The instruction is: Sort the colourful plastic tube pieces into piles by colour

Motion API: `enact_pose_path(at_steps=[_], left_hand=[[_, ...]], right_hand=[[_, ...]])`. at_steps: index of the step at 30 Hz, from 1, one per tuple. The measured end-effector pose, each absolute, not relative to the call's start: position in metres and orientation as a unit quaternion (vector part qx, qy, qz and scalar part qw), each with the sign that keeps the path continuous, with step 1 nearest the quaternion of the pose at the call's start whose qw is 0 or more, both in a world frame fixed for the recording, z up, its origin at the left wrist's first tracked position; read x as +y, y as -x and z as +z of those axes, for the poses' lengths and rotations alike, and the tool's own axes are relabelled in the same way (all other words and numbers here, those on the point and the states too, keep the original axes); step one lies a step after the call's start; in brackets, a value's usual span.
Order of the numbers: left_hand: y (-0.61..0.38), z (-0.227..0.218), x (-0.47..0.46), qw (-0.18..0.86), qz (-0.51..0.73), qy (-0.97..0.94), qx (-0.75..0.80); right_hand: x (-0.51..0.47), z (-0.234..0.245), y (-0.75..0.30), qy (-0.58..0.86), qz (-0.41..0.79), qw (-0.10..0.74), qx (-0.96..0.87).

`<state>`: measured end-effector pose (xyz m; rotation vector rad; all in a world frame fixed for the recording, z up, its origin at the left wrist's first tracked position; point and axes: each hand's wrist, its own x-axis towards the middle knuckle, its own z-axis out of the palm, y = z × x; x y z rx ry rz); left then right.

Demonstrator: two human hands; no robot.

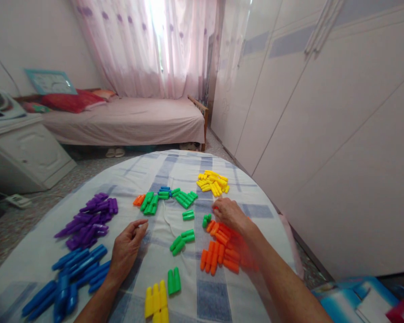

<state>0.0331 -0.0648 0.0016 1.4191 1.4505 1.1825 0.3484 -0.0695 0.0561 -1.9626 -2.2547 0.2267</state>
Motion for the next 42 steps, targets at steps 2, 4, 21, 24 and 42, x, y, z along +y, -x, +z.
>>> enact_pose_path(at_steps=[2,4,21,24,42], left_hand=[[-0.033,0.0,-0.064,0.392,0.467,-0.556,0.566],[-0.034,-0.002,-0.064,0.398,0.468,-0.554,0.562],[-0.035,0.001,-0.064,0.402,0.473,-0.548,0.56],[-0.036,0.002,-0.064,0.401,0.472,-0.546,0.564],[-0.036,-0.004,-0.063,0.379,0.468,-0.566,0.563]], right_hand=[[-0.074,0.059,-0.351,0.657,0.079,0.056,-0.747],[-0.079,0.065,-0.352,0.659,0.082,0.046,-0.747],[-0.072,0.076,-0.303,0.599,0.087,0.08,-0.792],[-0.065,0.083,-0.291,0.596,0.079,0.095,-0.793],[0.041,0.044,-0.14,0.5,0.043,0.119,-0.857]])
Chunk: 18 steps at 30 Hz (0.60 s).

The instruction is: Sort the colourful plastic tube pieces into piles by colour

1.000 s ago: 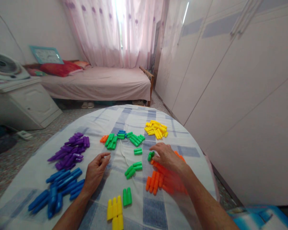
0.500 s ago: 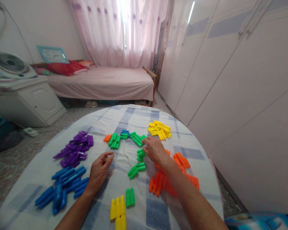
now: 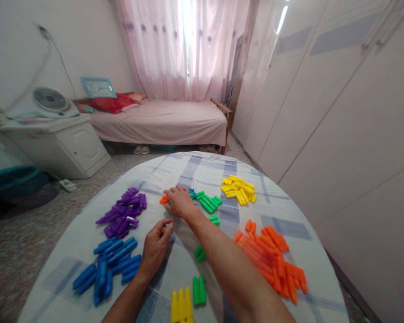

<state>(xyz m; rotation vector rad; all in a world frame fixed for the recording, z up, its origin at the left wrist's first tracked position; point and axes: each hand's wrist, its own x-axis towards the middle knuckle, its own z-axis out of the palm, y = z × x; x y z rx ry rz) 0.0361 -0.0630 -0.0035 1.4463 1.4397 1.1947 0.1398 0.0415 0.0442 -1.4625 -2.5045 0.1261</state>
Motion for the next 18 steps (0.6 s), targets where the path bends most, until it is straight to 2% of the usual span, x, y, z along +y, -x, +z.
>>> enact_pose_path(at_steps=[8,12,18], left_hand=[[-0.037,-0.003,-0.063,0.38,0.459,-0.571,0.565],[-0.037,-0.003,-0.063,0.381,0.458,-0.571,0.565],[-0.037,-0.004,-0.062,0.362,0.462,-0.587,0.558]], right_hand=[[0.056,0.042,-0.125,0.502,0.054,0.141,-0.852],[0.041,0.053,-0.152,0.522,0.066,0.181,-0.831],[0.016,0.052,-0.194,0.538,0.067,0.187,-0.819]])
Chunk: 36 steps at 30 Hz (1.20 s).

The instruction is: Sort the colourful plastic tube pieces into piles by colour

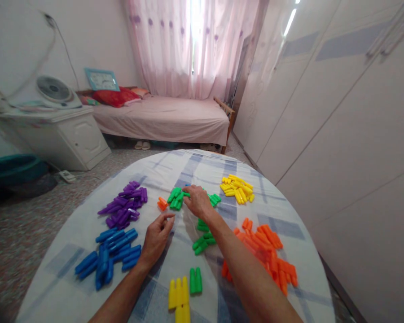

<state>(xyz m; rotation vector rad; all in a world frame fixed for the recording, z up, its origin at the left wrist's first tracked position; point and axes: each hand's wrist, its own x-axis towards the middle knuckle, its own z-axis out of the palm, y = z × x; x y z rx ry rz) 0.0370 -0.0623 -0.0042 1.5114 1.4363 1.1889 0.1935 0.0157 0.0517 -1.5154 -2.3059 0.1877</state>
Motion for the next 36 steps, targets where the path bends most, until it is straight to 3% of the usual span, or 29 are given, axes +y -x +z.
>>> enact_pose_path(at_steps=[12,17,26,31,36], left_hand=[[-0.034,-0.008,-0.062,0.334,0.449,-0.612,0.558],[-0.033,-0.009,-0.061,0.317,0.446,-0.619,0.563],[-0.033,-0.005,-0.063,0.357,0.442,-0.606,0.557],[-0.033,-0.005,-0.063,0.352,0.449,-0.6,0.56],[-0.033,-0.005,-0.063,0.346,0.448,-0.604,0.561]], right_hand=[[0.031,0.041,-0.138,0.404,0.07,0.082,-0.908],[0.032,0.039,-0.132,0.398,0.041,0.087,-0.912],[-0.036,0.068,-0.233,0.556,-0.019,0.204,-0.805],[-0.079,0.062,-0.343,0.705,-0.028,0.196,-0.681],[-0.101,0.043,-0.395,0.749,0.023,0.174,-0.639]])
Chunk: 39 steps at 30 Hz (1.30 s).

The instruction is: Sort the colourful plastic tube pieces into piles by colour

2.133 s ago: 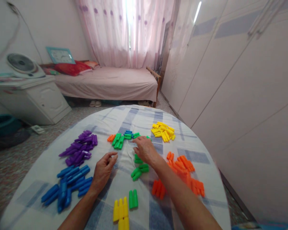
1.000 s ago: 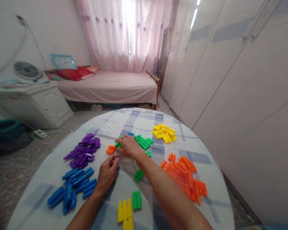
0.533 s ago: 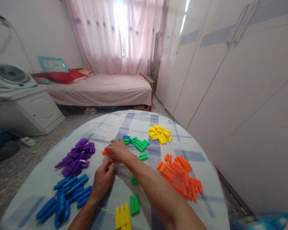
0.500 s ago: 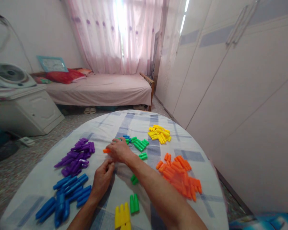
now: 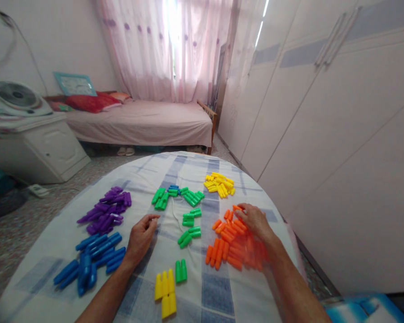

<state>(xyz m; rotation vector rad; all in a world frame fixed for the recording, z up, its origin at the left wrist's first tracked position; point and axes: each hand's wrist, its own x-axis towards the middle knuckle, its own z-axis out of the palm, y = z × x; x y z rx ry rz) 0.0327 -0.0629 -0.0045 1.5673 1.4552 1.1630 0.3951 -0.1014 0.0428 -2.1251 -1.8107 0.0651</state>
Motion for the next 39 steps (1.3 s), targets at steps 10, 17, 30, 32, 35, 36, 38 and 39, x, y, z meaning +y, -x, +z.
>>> enact_pose_path(at_steps=[10,17,30,32,35,36,38,39], left_hand=[[-0.033,-0.006,-0.063,0.352,0.454,-0.605,0.552],[-0.033,-0.007,-0.063,0.399,0.492,-0.575,0.518],[-0.033,0.012,-0.093,0.341,0.547,-0.601,0.473],[-0.035,0.013,-0.097,0.355,0.532,-0.604,0.475],[-0.039,0.011,-0.098,0.386,0.517,-0.594,0.481],[-0.041,0.01,-0.098,0.396,0.516,-0.59,0.479],[-0.042,0.009,-0.097,0.412,0.518,-0.582,0.473],[-0.042,0.008,-0.096,0.418,0.52,-0.577,0.471]], right_hand=[[-0.152,0.049,-0.282,0.625,0.017,0.368,-0.689],[-0.174,0.005,-0.227,0.557,0.084,0.374,-0.737],[-0.161,-0.006,-0.242,0.614,0.039,0.312,-0.724],[-0.161,-0.005,-0.242,0.616,0.044,0.309,-0.723],[-0.161,-0.004,-0.242,0.615,0.042,0.308,-0.725],[-0.161,-0.004,-0.242,0.614,0.039,0.308,-0.726],[-0.161,-0.004,-0.242,0.613,0.035,0.307,-0.727],[-0.161,-0.004,-0.242,0.613,0.034,0.306,-0.727]])
